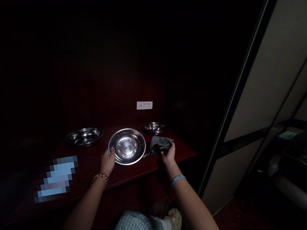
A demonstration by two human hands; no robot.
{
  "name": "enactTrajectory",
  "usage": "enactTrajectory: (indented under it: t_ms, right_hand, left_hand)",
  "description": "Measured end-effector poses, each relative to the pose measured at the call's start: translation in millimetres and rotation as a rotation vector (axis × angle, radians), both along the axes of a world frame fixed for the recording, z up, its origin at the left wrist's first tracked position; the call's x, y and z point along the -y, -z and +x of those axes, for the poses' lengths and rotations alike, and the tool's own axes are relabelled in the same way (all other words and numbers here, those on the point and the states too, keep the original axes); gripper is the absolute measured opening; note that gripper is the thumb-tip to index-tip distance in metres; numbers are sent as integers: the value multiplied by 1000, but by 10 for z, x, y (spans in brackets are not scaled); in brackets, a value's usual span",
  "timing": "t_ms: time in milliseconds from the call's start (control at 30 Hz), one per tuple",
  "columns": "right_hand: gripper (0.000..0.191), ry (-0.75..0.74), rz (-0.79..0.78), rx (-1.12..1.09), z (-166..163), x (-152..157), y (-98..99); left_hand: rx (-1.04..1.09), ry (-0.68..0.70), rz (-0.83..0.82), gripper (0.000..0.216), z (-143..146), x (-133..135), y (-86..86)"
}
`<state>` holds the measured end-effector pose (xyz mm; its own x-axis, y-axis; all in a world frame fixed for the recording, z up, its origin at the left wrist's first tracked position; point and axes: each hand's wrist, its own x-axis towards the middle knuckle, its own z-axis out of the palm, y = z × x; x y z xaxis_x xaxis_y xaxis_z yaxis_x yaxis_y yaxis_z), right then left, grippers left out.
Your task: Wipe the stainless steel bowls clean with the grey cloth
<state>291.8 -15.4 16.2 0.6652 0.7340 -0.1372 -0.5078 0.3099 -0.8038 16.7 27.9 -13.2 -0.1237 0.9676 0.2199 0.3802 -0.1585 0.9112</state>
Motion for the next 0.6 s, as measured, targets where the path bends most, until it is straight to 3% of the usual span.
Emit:
enactTrajectory:
  t_ms: [100, 233, 467, 600]
  right_hand:
    - [13, 35, 12, 9, -24, -67, 53]
    - [9, 40, -101, 103, -25, -137, 164]
    - [5, -72, -76, 215, 49, -93, 171]
    - [21, 74, -6, 325, 46, -69, 83]
  left_hand:
    - [3, 10, 13, 40, -1, -16, 15]
    - [-16, 5, 8, 40, -2, -35, 27]
    - [14, 5, 27, 38, 10, -3, -4]
    - [9, -2, 21, 38, 12, -10, 1]
